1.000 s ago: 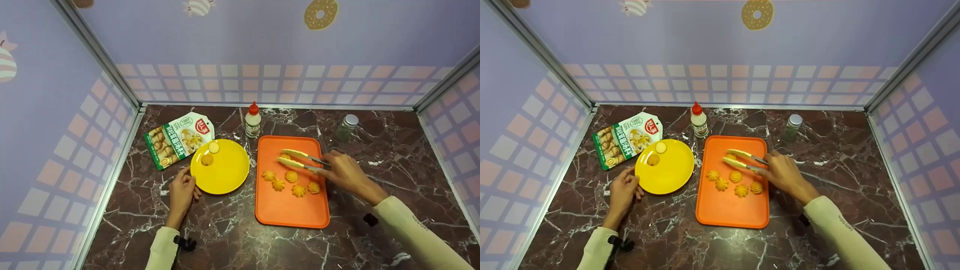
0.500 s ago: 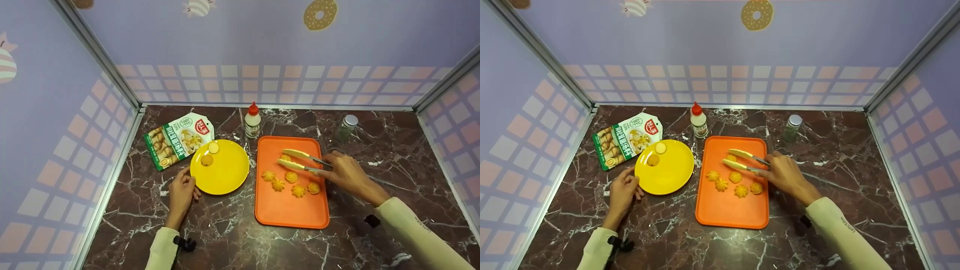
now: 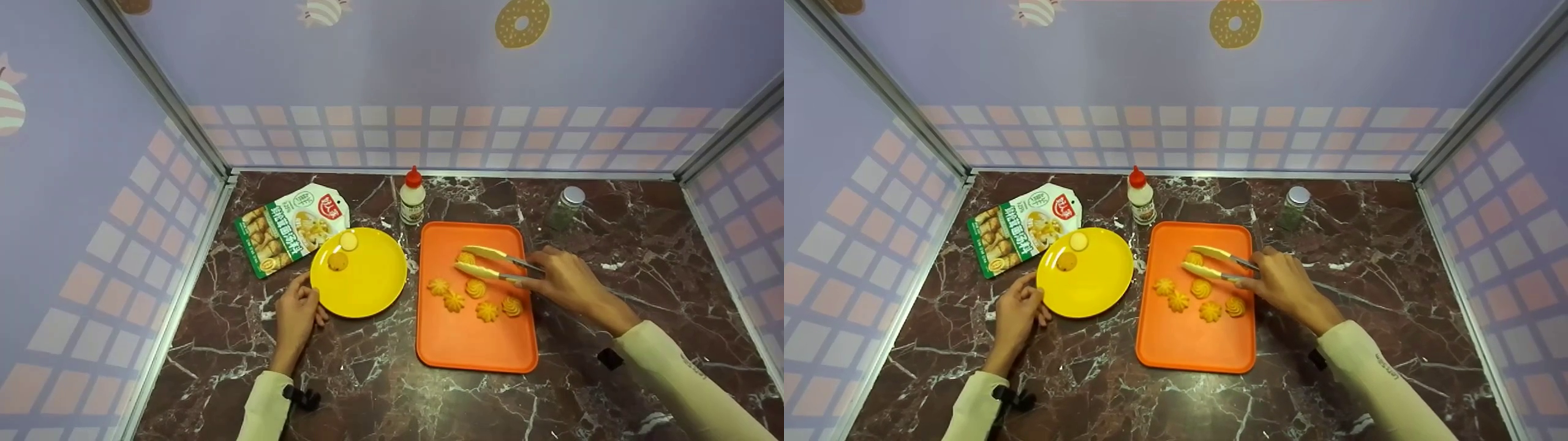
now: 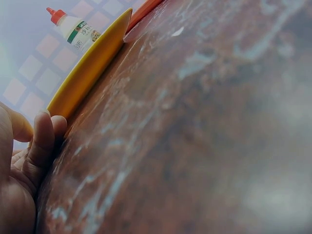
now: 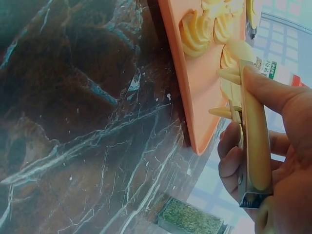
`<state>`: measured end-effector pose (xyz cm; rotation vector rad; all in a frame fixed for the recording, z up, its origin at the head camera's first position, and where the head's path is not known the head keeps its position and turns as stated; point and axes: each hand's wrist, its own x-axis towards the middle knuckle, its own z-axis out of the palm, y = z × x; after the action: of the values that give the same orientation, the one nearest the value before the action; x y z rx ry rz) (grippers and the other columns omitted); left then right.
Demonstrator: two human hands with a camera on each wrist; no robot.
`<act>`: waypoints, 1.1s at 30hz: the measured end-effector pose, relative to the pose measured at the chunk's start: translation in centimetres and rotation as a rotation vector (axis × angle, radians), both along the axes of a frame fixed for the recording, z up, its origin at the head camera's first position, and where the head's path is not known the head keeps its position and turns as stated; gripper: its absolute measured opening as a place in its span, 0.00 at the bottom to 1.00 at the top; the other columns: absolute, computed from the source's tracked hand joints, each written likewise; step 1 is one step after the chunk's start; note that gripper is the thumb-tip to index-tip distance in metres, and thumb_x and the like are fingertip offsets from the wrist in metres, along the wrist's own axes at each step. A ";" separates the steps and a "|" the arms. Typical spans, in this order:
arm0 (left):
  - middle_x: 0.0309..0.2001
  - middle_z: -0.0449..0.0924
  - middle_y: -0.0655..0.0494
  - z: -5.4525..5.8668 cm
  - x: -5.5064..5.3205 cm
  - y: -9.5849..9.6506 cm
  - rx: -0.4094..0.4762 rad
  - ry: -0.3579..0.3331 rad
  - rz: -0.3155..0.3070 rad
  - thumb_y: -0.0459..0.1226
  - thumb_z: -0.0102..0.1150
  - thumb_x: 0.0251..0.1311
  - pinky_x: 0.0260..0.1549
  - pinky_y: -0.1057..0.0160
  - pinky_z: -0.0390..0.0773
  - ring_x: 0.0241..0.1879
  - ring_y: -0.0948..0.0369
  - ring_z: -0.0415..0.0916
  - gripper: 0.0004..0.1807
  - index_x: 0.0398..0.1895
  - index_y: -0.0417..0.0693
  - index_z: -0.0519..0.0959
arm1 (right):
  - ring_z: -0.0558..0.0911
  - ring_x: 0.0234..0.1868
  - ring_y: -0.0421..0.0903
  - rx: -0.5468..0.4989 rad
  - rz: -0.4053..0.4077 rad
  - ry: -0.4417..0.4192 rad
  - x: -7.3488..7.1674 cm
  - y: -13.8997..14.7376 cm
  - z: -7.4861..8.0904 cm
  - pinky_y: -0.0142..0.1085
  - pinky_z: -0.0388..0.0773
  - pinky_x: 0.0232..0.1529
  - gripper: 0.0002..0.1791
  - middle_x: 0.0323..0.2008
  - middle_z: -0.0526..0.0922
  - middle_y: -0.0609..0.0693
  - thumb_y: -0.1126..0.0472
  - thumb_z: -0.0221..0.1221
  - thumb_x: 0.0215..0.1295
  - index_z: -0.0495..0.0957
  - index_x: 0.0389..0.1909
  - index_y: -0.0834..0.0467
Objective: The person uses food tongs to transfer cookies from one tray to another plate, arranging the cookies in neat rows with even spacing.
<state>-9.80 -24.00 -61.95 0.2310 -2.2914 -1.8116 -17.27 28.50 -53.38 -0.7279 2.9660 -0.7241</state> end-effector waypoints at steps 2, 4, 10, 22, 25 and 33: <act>0.32 0.84 0.39 0.0 0.0 0.0 -0.002 0.003 0.002 0.29 0.56 0.81 0.12 0.62 0.83 0.15 0.56 0.81 0.24 0.77 0.35 0.74 | 0.75 0.26 0.44 0.001 0.004 0.001 0.0 -0.1 0.1 0.40 0.73 0.26 0.24 0.37 0.85 0.58 0.51 0.79 0.66 0.90 0.51 0.66; 0.31 0.84 0.39 -0.1 0.0 -0.1 -0.006 0.009 0.002 0.29 0.55 0.81 0.12 0.62 0.83 0.15 0.56 0.80 0.24 0.76 0.35 0.74 | 0.76 0.25 0.44 0.003 0.005 0.009 0.0 -0.1 0.2 0.41 0.74 0.26 0.24 0.37 0.85 0.58 0.51 0.79 0.66 0.90 0.50 0.66; 0.32 0.83 0.39 -0.1 0.0 0.0 -0.010 0.010 0.000 0.29 0.55 0.81 0.12 0.63 0.83 0.15 0.56 0.80 0.24 0.76 0.35 0.74 | 0.78 0.25 0.45 0.008 0.009 0.048 0.0 -0.2 0.2 0.44 0.78 0.25 0.24 0.37 0.85 0.59 0.51 0.80 0.64 0.89 0.50 0.67; 0.32 0.84 0.39 0.0 0.0 0.2 -0.009 0.009 0.006 0.29 0.55 0.81 0.11 0.63 0.82 0.15 0.55 0.80 0.24 0.76 0.36 0.75 | 0.79 0.26 0.47 0.008 0.010 0.076 0.5 -0.5 0.1 0.47 0.80 0.26 0.26 0.38 0.83 0.58 0.52 0.81 0.63 0.89 0.51 0.68; 0.32 0.84 0.38 0.1 -0.1 0.2 -0.010 0.005 0.010 0.28 0.56 0.80 0.11 0.63 0.82 0.15 0.55 0.80 0.23 0.75 0.35 0.75 | 0.78 0.25 0.47 0.011 0.003 0.079 0.6 -0.6 0.2 0.46 0.78 0.25 0.25 0.36 0.83 0.57 0.51 0.80 0.64 0.89 0.51 0.67; 0.32 0.85 0.39 0.1 -0.2 0.3 -0.024 -0.003 0.030 0.28 0.56 0.79 0.10 0.63 0.80 0.14 0.55 0.80 0.24 0.75 0.34 0.75 | 0.79 0.26 0.49 0.007 0.007 0.094 0.7 -0.5 0.0 0.49 0.79 0.25 0.26 0.38 0.84 0.58 0.51 0.81 0.63 0.88 0.51 0.68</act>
<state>-9.96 -23.73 -61.81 0.2635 -2.2975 -1.7693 -16.62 27.97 -53.33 -0.7922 3.0463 -0.6981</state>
